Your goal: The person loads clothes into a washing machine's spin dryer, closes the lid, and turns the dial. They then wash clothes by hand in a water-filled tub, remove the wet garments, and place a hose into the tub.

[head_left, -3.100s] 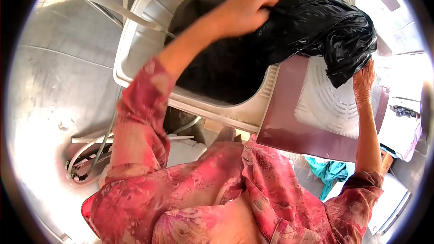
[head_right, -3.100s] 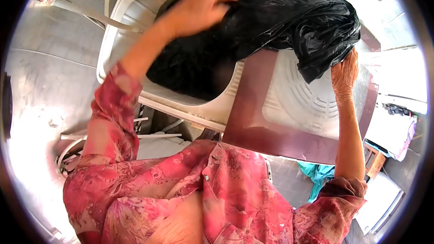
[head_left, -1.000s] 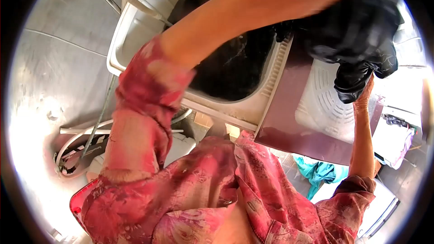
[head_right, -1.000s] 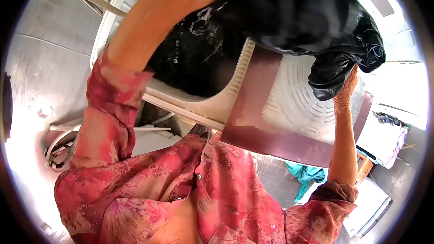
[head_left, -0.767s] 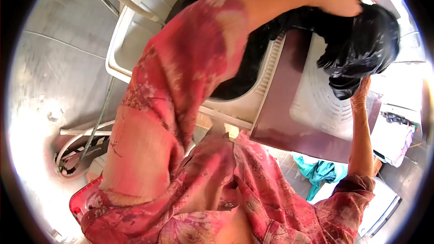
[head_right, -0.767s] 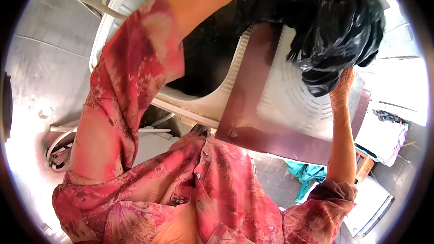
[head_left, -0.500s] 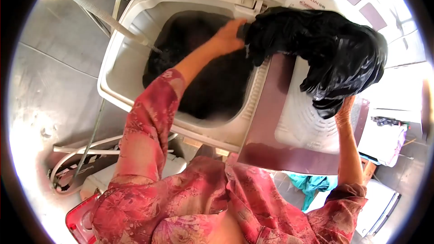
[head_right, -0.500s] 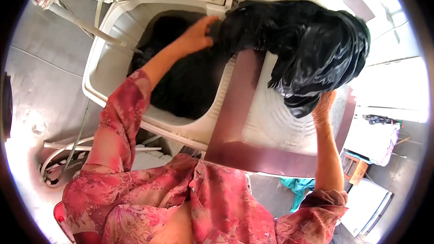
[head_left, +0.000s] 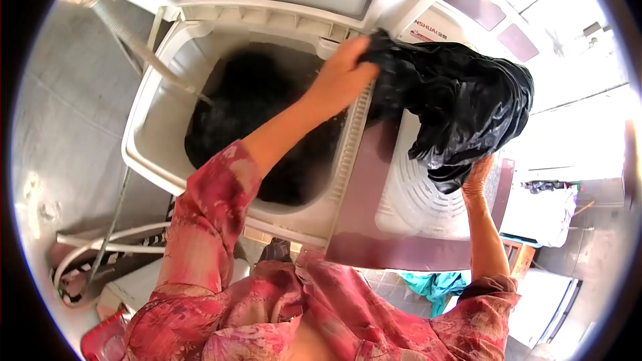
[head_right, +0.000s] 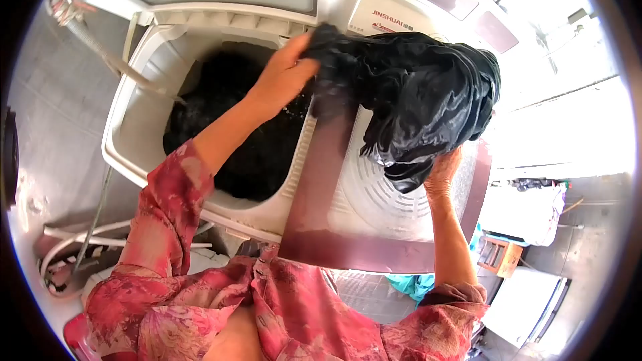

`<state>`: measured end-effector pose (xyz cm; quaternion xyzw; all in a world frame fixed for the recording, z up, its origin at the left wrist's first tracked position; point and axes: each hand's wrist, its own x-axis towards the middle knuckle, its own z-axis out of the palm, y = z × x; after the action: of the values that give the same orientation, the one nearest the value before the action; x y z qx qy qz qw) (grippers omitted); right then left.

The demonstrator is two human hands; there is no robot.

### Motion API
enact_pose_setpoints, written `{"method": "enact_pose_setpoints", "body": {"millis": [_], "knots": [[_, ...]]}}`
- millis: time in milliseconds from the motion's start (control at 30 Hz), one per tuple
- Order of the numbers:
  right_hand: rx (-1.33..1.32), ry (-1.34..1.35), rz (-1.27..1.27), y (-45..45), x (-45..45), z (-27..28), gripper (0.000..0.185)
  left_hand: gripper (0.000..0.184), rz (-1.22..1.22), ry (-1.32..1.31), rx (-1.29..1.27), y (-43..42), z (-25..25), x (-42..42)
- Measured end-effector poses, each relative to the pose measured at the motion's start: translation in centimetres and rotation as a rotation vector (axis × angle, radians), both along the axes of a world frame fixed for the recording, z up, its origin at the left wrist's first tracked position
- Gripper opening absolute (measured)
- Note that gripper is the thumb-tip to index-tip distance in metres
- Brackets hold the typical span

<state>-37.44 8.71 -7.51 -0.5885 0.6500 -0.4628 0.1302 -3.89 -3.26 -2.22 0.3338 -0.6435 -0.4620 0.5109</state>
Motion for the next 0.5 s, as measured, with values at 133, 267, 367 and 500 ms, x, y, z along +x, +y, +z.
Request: {"method": "enact_pose_setpoints", "body": {"millis": [133, 267, 367, 500], "knots": [[-0.174, -0.073, -0.073, -1.4, 0.2, -0.6, 0.054, 0.058, 0.179, -0.096, -0.271, 2.1, 2.0, -6.3], [-0.198, -0.361, 0.316, -2.2, -2.1, -2.5, 0.051, 0.041, 0.278, -0.198, -0.238, 3.2, 0.2, -8.6], [-0.027, -0.515, 0.296, -2.3, -5.0, -4.0, 0.057, 0.035, 0.298, -0.158, -0.278, 5.6, -0.7, -10.6], [0.212, -0.660, 0.989, 3.0, 6.6, 6.3, 0.048, 0.031, 0.365, 0.000, -0.218, 11.7, -0.7, -9.8]]}}
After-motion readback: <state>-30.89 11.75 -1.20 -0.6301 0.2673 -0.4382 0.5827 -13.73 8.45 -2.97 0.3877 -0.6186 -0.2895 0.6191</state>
